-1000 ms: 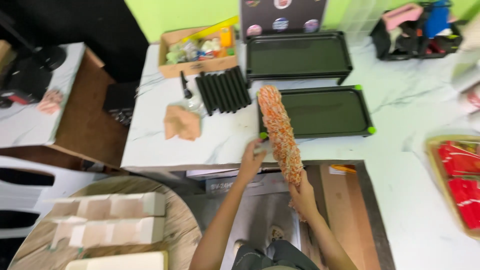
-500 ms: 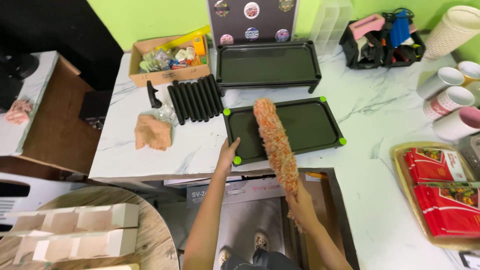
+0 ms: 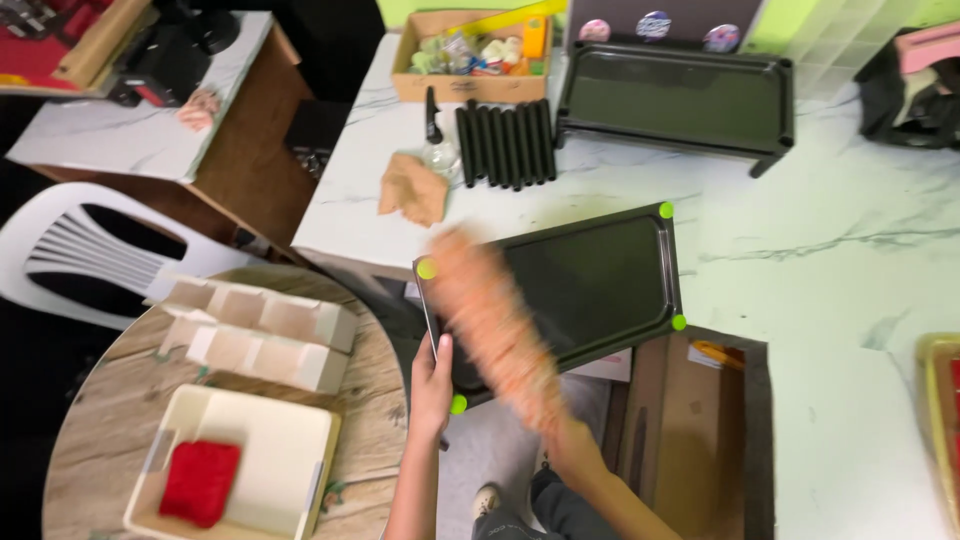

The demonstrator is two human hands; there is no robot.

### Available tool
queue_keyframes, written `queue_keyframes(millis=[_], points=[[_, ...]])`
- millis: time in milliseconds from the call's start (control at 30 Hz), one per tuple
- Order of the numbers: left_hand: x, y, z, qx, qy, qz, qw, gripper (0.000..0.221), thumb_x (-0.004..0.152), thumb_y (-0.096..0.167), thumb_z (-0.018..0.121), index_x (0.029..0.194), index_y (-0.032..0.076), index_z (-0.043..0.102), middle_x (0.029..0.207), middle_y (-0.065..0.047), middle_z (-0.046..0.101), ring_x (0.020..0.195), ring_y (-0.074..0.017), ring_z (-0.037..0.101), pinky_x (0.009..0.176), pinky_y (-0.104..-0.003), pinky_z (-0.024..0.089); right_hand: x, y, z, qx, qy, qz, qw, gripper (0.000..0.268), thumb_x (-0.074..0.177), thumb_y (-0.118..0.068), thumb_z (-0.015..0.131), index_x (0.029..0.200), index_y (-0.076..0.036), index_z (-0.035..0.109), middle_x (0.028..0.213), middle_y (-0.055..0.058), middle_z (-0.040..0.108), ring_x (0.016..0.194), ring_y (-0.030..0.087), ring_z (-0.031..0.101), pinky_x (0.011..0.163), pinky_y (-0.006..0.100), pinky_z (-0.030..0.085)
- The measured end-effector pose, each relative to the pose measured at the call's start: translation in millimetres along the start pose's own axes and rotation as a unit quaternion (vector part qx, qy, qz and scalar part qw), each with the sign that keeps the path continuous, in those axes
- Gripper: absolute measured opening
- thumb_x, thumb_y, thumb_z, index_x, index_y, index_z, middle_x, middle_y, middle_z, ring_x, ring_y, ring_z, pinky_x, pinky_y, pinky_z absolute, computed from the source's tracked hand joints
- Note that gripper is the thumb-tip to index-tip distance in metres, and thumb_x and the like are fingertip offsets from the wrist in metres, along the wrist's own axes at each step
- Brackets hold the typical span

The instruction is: The recorder uses a duster and a cloth with spray cleaner to clean the black shelves of a modular plastic organizer.

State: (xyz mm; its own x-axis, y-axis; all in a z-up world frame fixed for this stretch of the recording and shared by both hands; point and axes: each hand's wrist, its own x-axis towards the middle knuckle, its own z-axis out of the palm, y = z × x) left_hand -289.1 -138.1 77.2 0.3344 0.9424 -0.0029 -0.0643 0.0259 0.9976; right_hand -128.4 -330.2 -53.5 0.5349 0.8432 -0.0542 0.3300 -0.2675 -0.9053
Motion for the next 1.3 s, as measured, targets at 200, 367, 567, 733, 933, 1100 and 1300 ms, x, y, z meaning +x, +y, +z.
queue_keyframes(millis=[200, 367, 567, 733, 933, 1100, 1300], points=[[-55.0, -15.8, -79.1, 0.119, 0.079, 0.005, 0.99, 0.039, 0.108, 0.026, 0.053, 0.127, -0.005, 0.065, 0.107, -0.01, 0.07, 0.098, -0.0143, 0.059, 0.092, -0.031, 0.05, -28.9, 16.0, 67.7, 0.003, -0.058, -0.009, 0.998, 0.023, 0.093, -0.017, 0.059, 0.105, 0.002, 0.061, 0.074, 0.023, 0.072, 0.068, 0.037, 0.075, 0.063, 0.047, 0.058], [-72.4, -32.7, -138.2, 0.172, 0.135, 0.011, 0.976, 0.036, 0.106, 0.025, 0.052, 0.119, -0.006, 0.064, 0.097, -0.008, 0.071, 0.09, -0.0128, 0.059, 0.084, -0.03, 0.052, -71.8, -1.6, 98.0, 0.037, -0.081, 0.04, 0.995, 0.028, 0.094, -0.014, 0.059, 0.109, 0.009, 0.058, 0.08, 0.032, 0.067, 0.07, 0.047, 0.07, 0.064, 0.052, 0.054], [-89.2, 16.0, -174.4, 0.178, 0.12, -0.004, 0.977, 0.04, 0.108, 0.027, 0.053, 0.125, -0.007, 0.064, 0.097, -0.011, 0.07, 0.091, -0.0119, 0.055, 0.086, -0.03, 0.051, -93.2, 4.8, 107.9, 0.008, -0.135, 0.013, 0.991, 0.026, 0.091, -0.014, 0.06, 0.113, 0.0, 0.063, 0.083, 0.027, 0.07, 0.074, 0.044, 0.07, 0.066, 0.051, 0.055], [-80.6, 33.0, -197.3, 0.112, 0.051, 0.032, 0.992, 0.043, 0.107, 0.03, 0.052, 0.127, -0.007, 0.062, 0.112, -0.011, 0.073, 0.102, -0.011, 0.06, 0.094, -0.03, 0.05, -92.5, 41.8, 108.6, -0.132, -0.133, -0.221, 0.957, 0.022, 0.086, -0.018, 0.066, 0.103, -0.004, 0.061, 0.082, 0.025, 0.069, 0.079, 0.046, 0.067, 0.071, 0.055, 0.052], [-61.1, 46.9, -217.9, 0.274, -0.045, -0.046, 0.959, 0.045, 0.106, 0.036, 0.054, 0.124, -0.004, 0.066, 0.103, -0.015, 0.076, 0.096, -0.0153, 0.067, 0.091, -0.031, 0.052, -65.1, 30.3, 71.3, -0.121, -0.13, -0.124, 0.976, 0.034, 0.089, -0.02, 0.067, 0.118, -0.006, 0.061, 0.075, 0.026, 0.068, 0.07, 0.046, 0.067, 0.062, 0.053, 0.054], [-47.4, 44.7, -218.9, 0.24, -0.138, -0.012, 0.961, 0.046, 0.104, 0.037, 0.056, 0.126, -0.003, 0.065, 0.108, -0.013, 0.075, 0.102, -0.0155, 0.065, 0.095, -0.032, 0.05, -31.7, 33.8, 37.9, -0.179, -0.114, -0.166, 0.963, 0.046, 0.086, -0.019, 0.066, 0.13, -0.012, 0.061, 0.08, 0.022, 0.07, 0.074, 0.044, 0.069, 0.064, 0.052, 0.056], [-37.2, 48.2, -207.9, 0.233, -0.152, 0.018, 0.96, 0.047, 0.105, 0.037, 0.055, 0.125, -0.003, 0.065, 0.109, -0.013, 0.074, 0.103, -0.0159, 0.063, 0.097, -0.031, 0.048, -14.9, 98.5, 43.3, -0.283, -0.198, -0.265, 0.9, 0.015, 0.086, -0.025, 0.071, 0.094, -0.014, 0.065, 0.083, 0.017, 0.071, 0.076, 0.04, 0.07, 0.069, 0.05, 0.056]])
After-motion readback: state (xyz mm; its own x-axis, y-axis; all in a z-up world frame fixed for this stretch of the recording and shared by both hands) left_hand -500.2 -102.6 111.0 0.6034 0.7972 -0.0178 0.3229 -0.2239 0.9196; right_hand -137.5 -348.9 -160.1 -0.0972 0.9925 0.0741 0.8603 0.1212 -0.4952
